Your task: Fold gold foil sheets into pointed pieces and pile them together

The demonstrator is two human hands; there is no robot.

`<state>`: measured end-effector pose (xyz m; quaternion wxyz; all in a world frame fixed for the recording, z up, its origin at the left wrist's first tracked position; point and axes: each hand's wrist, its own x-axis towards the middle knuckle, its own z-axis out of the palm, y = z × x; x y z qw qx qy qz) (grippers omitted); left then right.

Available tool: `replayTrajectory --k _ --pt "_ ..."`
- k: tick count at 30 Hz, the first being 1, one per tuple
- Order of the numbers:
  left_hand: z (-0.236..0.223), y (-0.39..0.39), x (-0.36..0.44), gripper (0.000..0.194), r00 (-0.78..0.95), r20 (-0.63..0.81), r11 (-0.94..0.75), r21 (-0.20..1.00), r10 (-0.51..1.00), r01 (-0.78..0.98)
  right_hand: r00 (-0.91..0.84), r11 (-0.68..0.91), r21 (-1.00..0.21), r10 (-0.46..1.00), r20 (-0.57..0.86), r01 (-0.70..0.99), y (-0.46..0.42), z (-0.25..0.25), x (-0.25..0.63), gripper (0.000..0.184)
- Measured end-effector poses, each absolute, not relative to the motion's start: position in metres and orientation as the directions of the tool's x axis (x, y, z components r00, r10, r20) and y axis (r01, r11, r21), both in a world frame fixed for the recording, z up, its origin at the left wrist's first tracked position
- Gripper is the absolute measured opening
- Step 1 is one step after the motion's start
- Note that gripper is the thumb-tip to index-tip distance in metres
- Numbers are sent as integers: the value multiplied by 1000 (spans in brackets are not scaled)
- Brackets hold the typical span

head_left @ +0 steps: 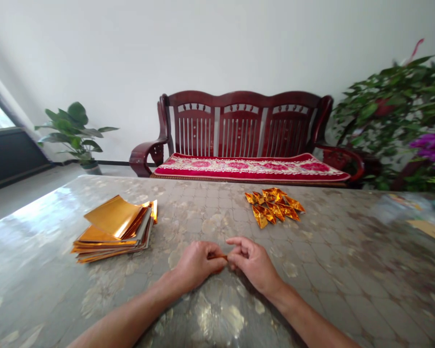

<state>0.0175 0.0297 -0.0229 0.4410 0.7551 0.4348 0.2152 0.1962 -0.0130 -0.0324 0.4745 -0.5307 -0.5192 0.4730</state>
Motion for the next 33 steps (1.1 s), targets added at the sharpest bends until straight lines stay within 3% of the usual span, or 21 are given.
replayTrajectory --k 4,8,16,25,33 --pt "-19 33 19 23 491 -146 9 963 859 270 10 -34 -998 999 -35 -47 -13 -27 197 39" --pt "-15 30 21 35 465 -185 142 982 866 127 -9 -75 -997 997 -75 -15 -14 -25 197 31" --pt "-24 24 21 29 488 -149 114 988 860 101 -50 -69 -995 996 -73 70 -16 -25 197 28" --pt "-28 19 27 32 521 -127 48 986 844 162 -21 143 -946 989 143 289 -17 -22 202 21" --pt "-25 22 24 41 479 -168 141 986 862 92 -35 -43 -999 998 -43 22 -17 -27 196 32"
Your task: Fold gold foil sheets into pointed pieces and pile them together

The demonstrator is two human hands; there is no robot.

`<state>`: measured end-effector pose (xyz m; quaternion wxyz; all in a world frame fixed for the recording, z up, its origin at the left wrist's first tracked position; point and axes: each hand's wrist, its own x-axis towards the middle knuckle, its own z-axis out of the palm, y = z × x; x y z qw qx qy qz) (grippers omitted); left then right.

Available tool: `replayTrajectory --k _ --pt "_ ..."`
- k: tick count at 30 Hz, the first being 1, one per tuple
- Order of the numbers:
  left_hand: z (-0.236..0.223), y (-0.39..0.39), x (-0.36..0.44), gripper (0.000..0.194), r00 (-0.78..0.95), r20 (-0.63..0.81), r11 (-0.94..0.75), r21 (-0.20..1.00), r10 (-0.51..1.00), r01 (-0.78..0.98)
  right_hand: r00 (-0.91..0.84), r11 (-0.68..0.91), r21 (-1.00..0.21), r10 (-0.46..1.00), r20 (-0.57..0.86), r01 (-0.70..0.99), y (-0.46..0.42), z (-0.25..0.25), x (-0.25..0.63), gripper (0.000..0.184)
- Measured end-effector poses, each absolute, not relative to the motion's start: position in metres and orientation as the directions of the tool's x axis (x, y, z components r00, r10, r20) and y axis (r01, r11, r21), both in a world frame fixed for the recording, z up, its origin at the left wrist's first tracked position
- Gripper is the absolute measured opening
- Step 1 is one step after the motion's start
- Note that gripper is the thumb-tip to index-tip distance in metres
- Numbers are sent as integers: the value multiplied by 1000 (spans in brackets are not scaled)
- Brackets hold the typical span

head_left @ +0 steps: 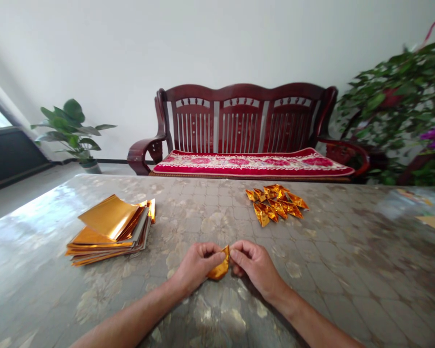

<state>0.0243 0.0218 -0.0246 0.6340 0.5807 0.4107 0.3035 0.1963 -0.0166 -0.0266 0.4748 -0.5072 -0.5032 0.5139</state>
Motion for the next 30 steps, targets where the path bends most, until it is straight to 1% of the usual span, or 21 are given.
replayTrajectory --k 3,6,9,14,16,19,21,23,26,28,30 --pt "-25 22 24 43 497 -154 122 988 854 97 -44 -60 -998 997 -59 -25 -18 -27 196 34" --pt "-26 20 24 42 513 -147 97 988 846 123 -60 -79 -996 995 -77 -36 -18 -29 197 32" --pt "-26 18 26 37 516 -128 35 982 847 187 -57 -66 -998 996 -66 6 -18 -28 197 27" --pt "-25 16 28 35 522 -61 -100 956 850 275 -48 19 -994 999 14 106 -19 -24 197 25" --pt "-25 16 28 33 503 -63 -92 956 862 279 -49 6 -996 999 2 91 -18 -24 196 27" --pt "-26 16 29 31 468 -123 3 969 875 249 -56 -10 -997 998 -15 75 -18 -25 195 27" --pt "-27 15 30 31 451 -161 55 969 878 239 -55 14 -994 998 8 109 -18 -27 195 23" --pt "-28 14 31 32 447 -164 48 965 879 259 -46 53 -985 998 46 164 -19 -28 195 20" --pt "-29 13 30 33 464 -92 -78 939 881 335 -30 109 -960 994 105 260 -19 -29 195 18" --pt "-29 14 29 34 451 -7 -197 894 893 403 -26 137 -932 990 137 336 -20 -30 196 18" --pt "-28 14 28 31 424 59 -267 851 904 452 -27 149 -900 988 151 410 -21 -30 196 19"
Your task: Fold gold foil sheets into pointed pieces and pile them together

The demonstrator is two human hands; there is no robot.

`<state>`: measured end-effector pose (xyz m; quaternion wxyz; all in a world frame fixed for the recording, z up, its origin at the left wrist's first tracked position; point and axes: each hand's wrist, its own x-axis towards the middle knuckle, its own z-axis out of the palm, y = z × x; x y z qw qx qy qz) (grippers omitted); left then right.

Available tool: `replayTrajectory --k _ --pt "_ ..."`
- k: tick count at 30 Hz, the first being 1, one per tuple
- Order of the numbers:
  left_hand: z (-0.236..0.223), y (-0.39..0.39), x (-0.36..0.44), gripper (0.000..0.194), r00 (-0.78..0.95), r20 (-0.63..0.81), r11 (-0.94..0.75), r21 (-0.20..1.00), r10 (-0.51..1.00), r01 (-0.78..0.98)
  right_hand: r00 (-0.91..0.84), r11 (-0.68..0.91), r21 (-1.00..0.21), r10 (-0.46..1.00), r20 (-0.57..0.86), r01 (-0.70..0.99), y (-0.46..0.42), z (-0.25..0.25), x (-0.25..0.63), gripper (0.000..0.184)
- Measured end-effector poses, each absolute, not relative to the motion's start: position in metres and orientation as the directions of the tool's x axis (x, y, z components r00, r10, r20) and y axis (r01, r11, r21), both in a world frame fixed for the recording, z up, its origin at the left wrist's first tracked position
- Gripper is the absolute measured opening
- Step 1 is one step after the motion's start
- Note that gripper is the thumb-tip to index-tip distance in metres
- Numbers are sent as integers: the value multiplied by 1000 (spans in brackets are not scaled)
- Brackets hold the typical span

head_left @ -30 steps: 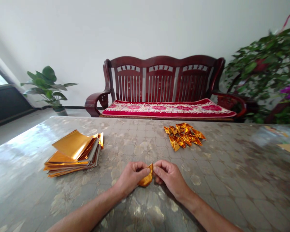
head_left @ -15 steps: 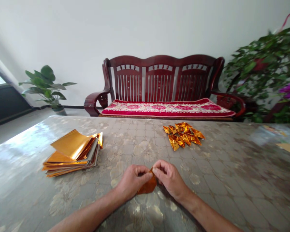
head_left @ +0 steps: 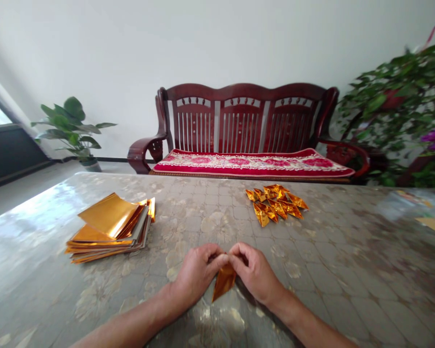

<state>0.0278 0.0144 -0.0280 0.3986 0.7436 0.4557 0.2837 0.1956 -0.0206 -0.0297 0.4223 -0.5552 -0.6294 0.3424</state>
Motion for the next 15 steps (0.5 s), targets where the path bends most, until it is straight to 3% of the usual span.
replayTrajectory --k 6,15 --pt "-23 17 25 30 443 45 -274 840 895 468 -29 186 -820 979 203 542 -23 -29 195 17" --pt "-24 15 24 27 418 105 -299 851 902 432 -78 86 -936 995 63 342 -20 -30 195 19"
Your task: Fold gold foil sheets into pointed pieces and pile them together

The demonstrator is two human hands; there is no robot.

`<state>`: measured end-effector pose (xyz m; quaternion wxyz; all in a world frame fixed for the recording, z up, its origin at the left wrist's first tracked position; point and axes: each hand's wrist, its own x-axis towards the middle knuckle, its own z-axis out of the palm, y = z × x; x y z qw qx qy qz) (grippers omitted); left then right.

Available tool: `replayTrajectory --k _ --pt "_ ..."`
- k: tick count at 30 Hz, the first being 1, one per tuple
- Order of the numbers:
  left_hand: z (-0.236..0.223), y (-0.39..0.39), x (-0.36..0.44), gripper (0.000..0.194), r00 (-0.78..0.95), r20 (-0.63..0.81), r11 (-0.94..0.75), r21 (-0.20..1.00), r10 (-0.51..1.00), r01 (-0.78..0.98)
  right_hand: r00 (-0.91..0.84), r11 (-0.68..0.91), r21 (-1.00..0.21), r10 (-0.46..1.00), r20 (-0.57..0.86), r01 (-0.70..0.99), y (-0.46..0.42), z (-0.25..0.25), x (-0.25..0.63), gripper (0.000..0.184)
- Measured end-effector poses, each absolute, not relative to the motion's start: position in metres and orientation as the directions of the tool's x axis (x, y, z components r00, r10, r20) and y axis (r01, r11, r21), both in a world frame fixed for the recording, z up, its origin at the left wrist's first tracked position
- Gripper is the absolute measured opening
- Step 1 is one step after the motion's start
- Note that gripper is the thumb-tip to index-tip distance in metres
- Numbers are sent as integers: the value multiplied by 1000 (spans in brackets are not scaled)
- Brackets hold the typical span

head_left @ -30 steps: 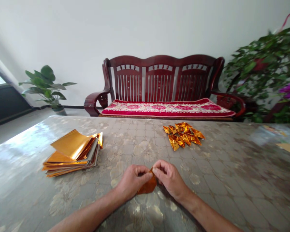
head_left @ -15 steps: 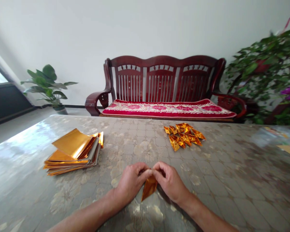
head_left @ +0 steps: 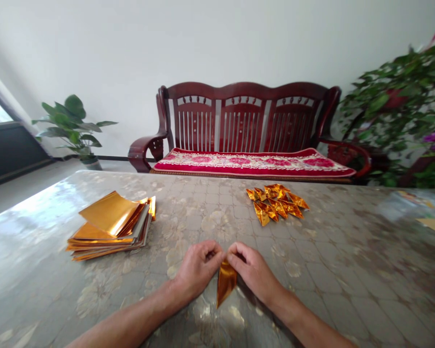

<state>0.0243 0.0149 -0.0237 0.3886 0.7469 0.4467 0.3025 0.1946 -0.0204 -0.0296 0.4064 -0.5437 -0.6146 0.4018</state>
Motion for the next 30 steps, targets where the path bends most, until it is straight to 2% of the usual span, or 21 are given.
replayTrajectory --k 5,15,26,30 --pt "-26 12 26 29 390 137 -315 840 911 442 -75 75 -909 996 48 410 -21 -27 192 20" --pt "-27 9 27 26 325 160 -287 873 932 394 -92 125 -898 991 95 421 -26 -25 189 16" --pt "-30 11 26 26 301 169 -268 907 939 326 -151 87 -959 987 48 268 -24 -30 194 9" --pt "-29 14 25 28 265 179 -262 909 948 325 -154 78 -963 987 39 259 -26 -28 194 14"
